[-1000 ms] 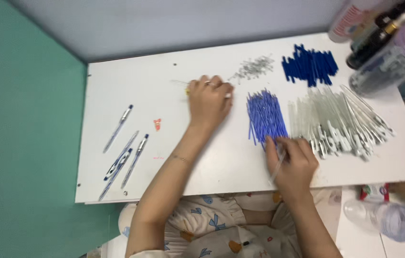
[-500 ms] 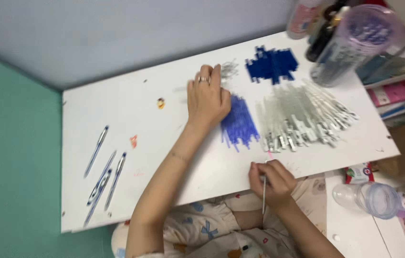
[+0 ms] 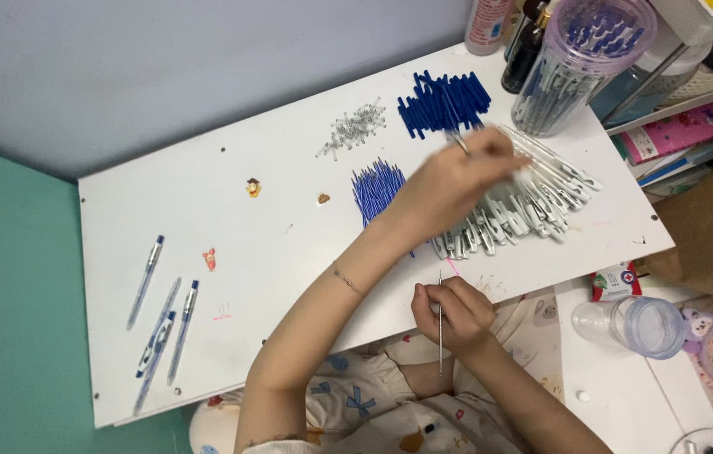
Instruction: The person sits at a white table and assembles blue ballpoint pens. They pick up a pen body, insert a blue ink refill, and then attach a blue cap to the assembled pen. The person repeats this process with multiple pens, placing the finished items on the table.
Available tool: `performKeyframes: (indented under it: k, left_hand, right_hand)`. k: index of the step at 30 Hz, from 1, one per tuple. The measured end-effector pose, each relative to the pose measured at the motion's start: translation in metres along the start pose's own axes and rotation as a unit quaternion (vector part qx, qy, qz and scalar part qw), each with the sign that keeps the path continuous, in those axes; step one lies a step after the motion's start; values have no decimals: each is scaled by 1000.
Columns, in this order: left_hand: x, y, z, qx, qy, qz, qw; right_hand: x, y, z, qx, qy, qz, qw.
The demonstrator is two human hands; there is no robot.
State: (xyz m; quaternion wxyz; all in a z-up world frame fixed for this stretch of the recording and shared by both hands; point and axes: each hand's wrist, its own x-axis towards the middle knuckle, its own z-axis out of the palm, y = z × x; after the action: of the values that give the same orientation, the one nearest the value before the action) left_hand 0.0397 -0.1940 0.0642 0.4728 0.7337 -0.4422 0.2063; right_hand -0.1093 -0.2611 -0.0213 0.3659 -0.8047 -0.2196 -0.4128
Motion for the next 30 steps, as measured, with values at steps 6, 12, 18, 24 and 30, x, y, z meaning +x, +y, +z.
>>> performKeyframes:
  k: [6, 12, 18, 24, 30]
  left_hand:
    - [-29, -14, 13, 142, -198, 52, 968]
    - [-49, -37, 45, 212, -170, 75, 959]
    - [-46, -22, 25, 155, -171, 59, 971]
    - [-50, -2, -32, 202, -75, 21, 976]
    - [-191, 36, -187, 701, -44, -259, 662]
  right_hand:
    - [-6, 2, 4, -25, 25, -14, 999]
    - [-3, 1, 2, -14, 12, -22, 1000]
    - [-13, 5, 7, -25, 16, -17, 999]
    - [-2, 1, 4, -5, 5, -24, 1000]
    - [-28, 15, 9, -56, 11, -39, 998]
